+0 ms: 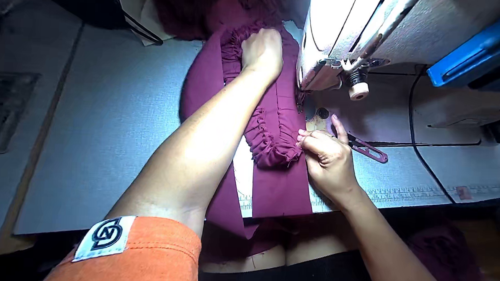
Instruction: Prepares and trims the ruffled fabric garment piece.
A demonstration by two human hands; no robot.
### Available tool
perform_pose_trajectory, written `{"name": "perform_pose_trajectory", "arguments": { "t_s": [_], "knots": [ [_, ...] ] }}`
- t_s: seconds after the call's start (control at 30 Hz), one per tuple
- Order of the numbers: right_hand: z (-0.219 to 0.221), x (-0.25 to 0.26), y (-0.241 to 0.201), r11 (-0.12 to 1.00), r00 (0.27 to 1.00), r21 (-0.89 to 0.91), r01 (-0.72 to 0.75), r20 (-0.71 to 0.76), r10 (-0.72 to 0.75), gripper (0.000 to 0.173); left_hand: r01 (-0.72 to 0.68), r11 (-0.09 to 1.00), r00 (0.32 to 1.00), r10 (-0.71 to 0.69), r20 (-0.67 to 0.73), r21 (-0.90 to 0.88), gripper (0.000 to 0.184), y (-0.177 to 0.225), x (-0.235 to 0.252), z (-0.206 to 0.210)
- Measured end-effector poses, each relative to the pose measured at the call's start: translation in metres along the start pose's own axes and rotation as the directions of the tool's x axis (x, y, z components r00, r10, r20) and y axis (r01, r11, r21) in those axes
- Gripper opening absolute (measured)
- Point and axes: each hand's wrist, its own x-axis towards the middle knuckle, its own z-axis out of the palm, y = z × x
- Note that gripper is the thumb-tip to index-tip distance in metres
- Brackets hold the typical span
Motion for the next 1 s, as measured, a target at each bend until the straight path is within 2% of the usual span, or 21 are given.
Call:
{"name": "perform_pose_trajectory", "arguments": {
  "t_s": [0.1, 0.2, 0.27, 0.33, 0.37, 0.43, 0.47, 0.53, 0.63, 0.77, 0.9, 1.0],
  "knots": [
    [0.0, 0.001, 0.001, 1.0, 1.0, 0.013, -0.017, 0.017, 0.017, 0.021, -0.086, 0.996, 0.996, 0.086, 0.011, -0.001, 0.034, -0.005, -0.012, -0.005],
    [0.002, -0.001, -0.002, 1.0, 1.0, -0.008, -0.026, 0.003, 0.026, 0.02, -0.227, 0.973, 0.974, 0.226, -0.013, -0.046, 0.045, -0.015, -0.051, -0.01],
    [0.001, -0.005, -0.006, 0.998, 1.0, -0.057, -0.015, -0.018, 0.014, 0.018, -0.399, 0.913, 0.916, 0.394, -0.078, -0.082, 0.049, -0.023, -0.093, -0.007],
    [-0.003, -0.017, -0.013, 0.994, 0.999, -0.11, 0.024, -0.038, -0.028, 0.02, -0.588, 0.801, 0.804, 0.562, -0.193, -0.115, 0.034, -0.031, -0.141, -0.003],
    [-0.007, -0.027, -0.019, 0.991, 0.998, -0.123, 0.049, -0.039, -0.055, 0.022, -0.645, 0.753, 0.759, 0.615, -0.214, -0.126, 0.032, -0.036, -0.164, 0.0],
    [-0.011, -0.052, -0.033, 0.983, 0.993, -0.149, 0.111, -0.032, -0.117, 0.019, -0.687, 0.724, 0.72, 0.667, -0.191, -0.061, 0.04, -0.047, -0.198, 0.007],
    [-0.01, -0.066, -0.04, 0.979, 0.989, -0.149, 0.136, -0.033, -0.142, 0.019, -0.7, 0.714, 0.698, 0.687, -0.202, 0.007, 0.041, -0.051, -0.209, 0.012],
    [-0.008, -0.093, -0.051, 0.982, 0.987, -0.107, 0.154, -0.033, -0.158, 0.021, -0.701, 0.703, 0.662, 0.705, -0.256, 0.122, 0.027, -0.053, -0.223, 0.021],
    [-0.009, -0.123, -0.066, 0.993, 0.993, 0.023, 0.116, -0.04, -0.115, 0.022, -0.598, 0.761, 0.669, 0.647, -0.367, 0.252, 0.022, -0.043, -0.244, 0.023],
    [-0.011, -0.161, -0.083, 0.954, 0.999, 0.3, 0.009, 0.034, -0.02, 0.02, -0.391, 0.874, 0.761, 0.484, -0.432, 0.29, 0.026, -0.016, -0.299, 0.003],
    [-0.01, -0.183, -0.086, 0.918, 0.998, 0.394, -0.053, 0.057, 0.033, 0.019, -0.419, 0.854, 0.735, 0.519, -0.437, 0.31, 0.028, -0.006, -0.348, -0.004],
    [-0.008, -0.184, -0.087, 0.926, 0.998, 0.376, -0.04, 0.056, 0.021, 0.019, -0.436, 0.854, 0.744, 0.519, -0.421, 0.284, 0.026, -0.001, -0.355, 0.019]
  ]
}}
